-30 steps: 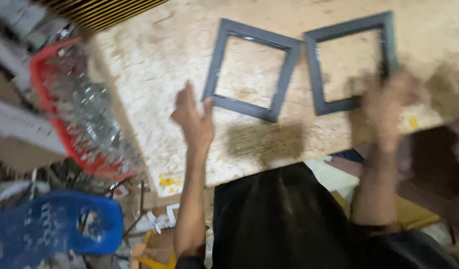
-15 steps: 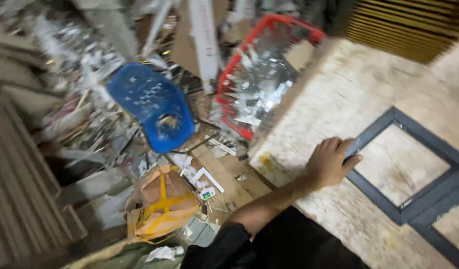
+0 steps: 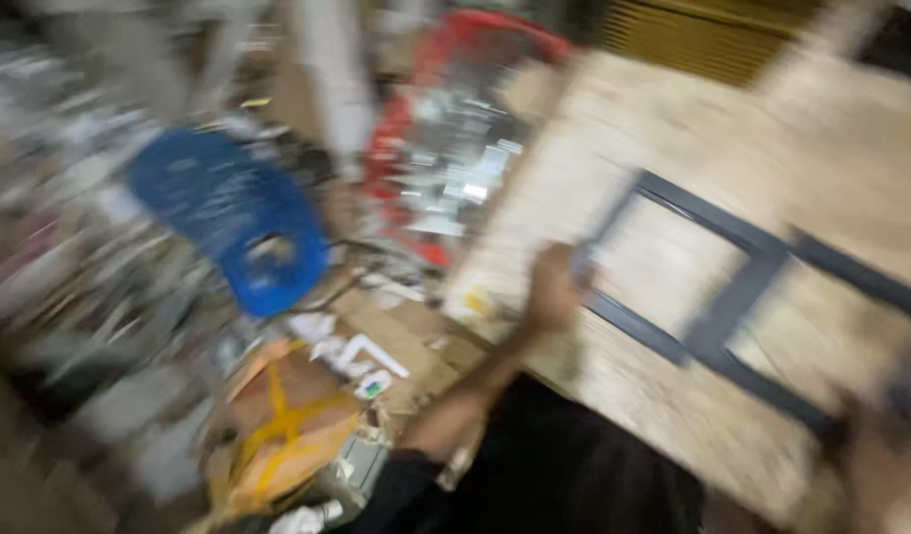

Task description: The person assembles small square mirrors into black frames on a workbench. They repeatedly place mirrors into frames, align them, and stack completed units while a coworker works nearby.

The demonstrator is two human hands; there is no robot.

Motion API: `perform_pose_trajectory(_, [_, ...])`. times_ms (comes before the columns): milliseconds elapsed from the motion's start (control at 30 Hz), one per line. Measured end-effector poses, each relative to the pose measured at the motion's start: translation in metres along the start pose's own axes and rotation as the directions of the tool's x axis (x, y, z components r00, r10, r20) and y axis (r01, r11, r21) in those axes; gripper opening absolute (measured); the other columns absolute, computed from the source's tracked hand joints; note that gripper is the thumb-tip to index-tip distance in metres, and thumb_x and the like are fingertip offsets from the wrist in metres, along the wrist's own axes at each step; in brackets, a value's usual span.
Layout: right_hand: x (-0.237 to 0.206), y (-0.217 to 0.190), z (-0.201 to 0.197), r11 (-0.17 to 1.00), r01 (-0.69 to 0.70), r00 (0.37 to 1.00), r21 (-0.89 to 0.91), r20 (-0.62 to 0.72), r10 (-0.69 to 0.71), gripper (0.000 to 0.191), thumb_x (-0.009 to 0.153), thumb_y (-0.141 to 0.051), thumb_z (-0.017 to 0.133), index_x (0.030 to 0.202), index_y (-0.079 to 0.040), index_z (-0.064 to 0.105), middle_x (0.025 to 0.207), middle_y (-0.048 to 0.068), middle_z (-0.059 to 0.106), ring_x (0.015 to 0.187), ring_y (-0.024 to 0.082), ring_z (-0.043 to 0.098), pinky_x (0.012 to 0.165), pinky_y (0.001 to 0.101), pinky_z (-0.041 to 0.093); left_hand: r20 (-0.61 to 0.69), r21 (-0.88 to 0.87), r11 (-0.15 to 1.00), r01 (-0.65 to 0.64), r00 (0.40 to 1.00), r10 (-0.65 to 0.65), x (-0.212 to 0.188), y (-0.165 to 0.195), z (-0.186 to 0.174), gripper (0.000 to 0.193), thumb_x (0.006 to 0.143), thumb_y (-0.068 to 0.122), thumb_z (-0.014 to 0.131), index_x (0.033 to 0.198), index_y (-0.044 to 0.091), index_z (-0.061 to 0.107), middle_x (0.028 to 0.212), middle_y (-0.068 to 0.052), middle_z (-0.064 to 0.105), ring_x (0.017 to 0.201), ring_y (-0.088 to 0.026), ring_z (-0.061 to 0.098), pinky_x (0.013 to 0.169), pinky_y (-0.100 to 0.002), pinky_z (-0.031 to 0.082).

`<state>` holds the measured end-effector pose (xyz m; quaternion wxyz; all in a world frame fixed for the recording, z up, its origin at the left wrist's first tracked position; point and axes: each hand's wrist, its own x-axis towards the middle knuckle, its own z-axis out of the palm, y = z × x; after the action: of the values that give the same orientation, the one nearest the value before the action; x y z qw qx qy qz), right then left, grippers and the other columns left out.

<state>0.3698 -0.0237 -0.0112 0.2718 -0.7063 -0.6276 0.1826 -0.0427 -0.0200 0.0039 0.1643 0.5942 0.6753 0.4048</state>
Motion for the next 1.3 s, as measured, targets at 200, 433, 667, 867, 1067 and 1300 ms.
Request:
perform_pose_trajectory(200, [-0.007, 0.015, -0.022, 0.994, -0.011, 0.988, -0.105, -0.156, -0.005, 0.062, 0.09, -0.021, 0.082, 0.144, 0.002, 0.061, 0.132, 0.026, 0.062, 0.122, 0.041, 0.054, 0.107, 0.0543, 0.041, -0.023, -0.138, 0.986, 0.095, 0.995, -0.099, -0.021, -0.012, 0.041, 0.051, 0.093, 0.024, 0.074, 0.137, 0.0, 0.061, 0.124, -0.016, 0.062, 0.121, -0.033, 0.057, 0.108, -0.047, 0.043])
perform_pose_trajectory(433, [-0.019, -0.014, -0.034, 0.988, -0.037, 0.968, -0.15, -0.25, -0.002, 0.06, 0.083, -0.01, 0.083, 0.139, -0.002, 0.063, 0.109, 0.016, 0.058, 0.102, 0.035, 0.056, 0.091, 0.0489, 0.049, -0.018, 0.05, 0.999, -0.013, 1.0, 0.014, -0.032, 0.014, 0.032, 0.06, 0.098, 0.027, 0.081, 0.144, 0.001, 0.053, 0.12, -0.015, 0.056, 0.114, -0.032, 0.052, 0.102, -0.047, 0.041])
perform_pose_trajectory(667, [-0.017, -0.003, -0.042, 0.986, -0.159, 0.971, -0.054, -0.19, 0.146, 0.054, 0.082, -0.008, 0.084, 0.132, -0.001, 0.065, 0.105, 0.015, 0.057, 0.097, 0.029, 0.057, 0.084, 0.0419, 0.05, -0.012, 0.017, 1.0, 0.007, 1.0, -0.007, -0.019, 0.026, 0.03, 0.059, 0.099, 0.024, 0.078, 0.146, 0.001, 0.05, 0.126, -0.016, 0.054, 0.118, -0.032, 0.05, 0.103, -0.045, 0.041])
perform_pose_trajectory(867, [-0.016, 0.009, -0.04, 0.985, -0.166, 0.961, 0.044, -0.216, 0.172, 0.054, 0.075, -0.007, 0.085, 0.126, 0.0, 0.065, 0.103, 0.011, 0.058, 0.09, 0.024, 0.058, 0.078, 0.038, 0.051, 0.011, 0.035, 0.997, 0.062, 0.998, -0.062, -0.022, 0.02, 0.034, 0.063, 0.097, 0.02, 0.079, 0.147, -0.001, 0.047, 0.123, -0.015, 0.053, 0.115, -0.03, 0.048, 0.097, -0.044, 0.041])
perform_pose_trajectory(1067, [-0.009, 0.001, -0.04, 0.981, -0.192, 0.959, 0.028, -0.206, 0.193, 0.052, 0.073, -0.007, 0.085, 0.122, -0.001, 0.067, 0.102, 0.01, 0.058, 0.089, 0.024, 0.057, 0.077, 0.0382, 0.051, -0.021, 0.009, 0.999, 0.038, 0.999, -0.038, -0.02, 0.022, 0.035, 0.061, 0.098, 0.018, 0.079, 0.146, 0.0, 0.047, 0.124, -0.015, 0.053, 0.116, -0.029, 0.048, 0.097, -0.042, 0.042])
perform_pose_trajectory(1300, [0.007, 0.01, -0.037, 0.974, -0.225, 0.954, 0.042, -0.194, 0.228, 0.053, 0.074, -0.008, 0.083, 0.123, -0.001, 0.065, 0.105, 0.01, 0.06, 0.089, 0.023, 0.058, 0.08, 0.0372, 0.051, -0.034, -0.003, 0.992, 0.129, 0.991, -0.129, -0.015, 0.024, 0.04, 0.049, 0.099, 0.025, 0.077, 0.139, 0.003, 0.058, 0.107, -0.009, 0.052, 0.094, -0.023, 0.047, 0.081, -0.037, 0.04])
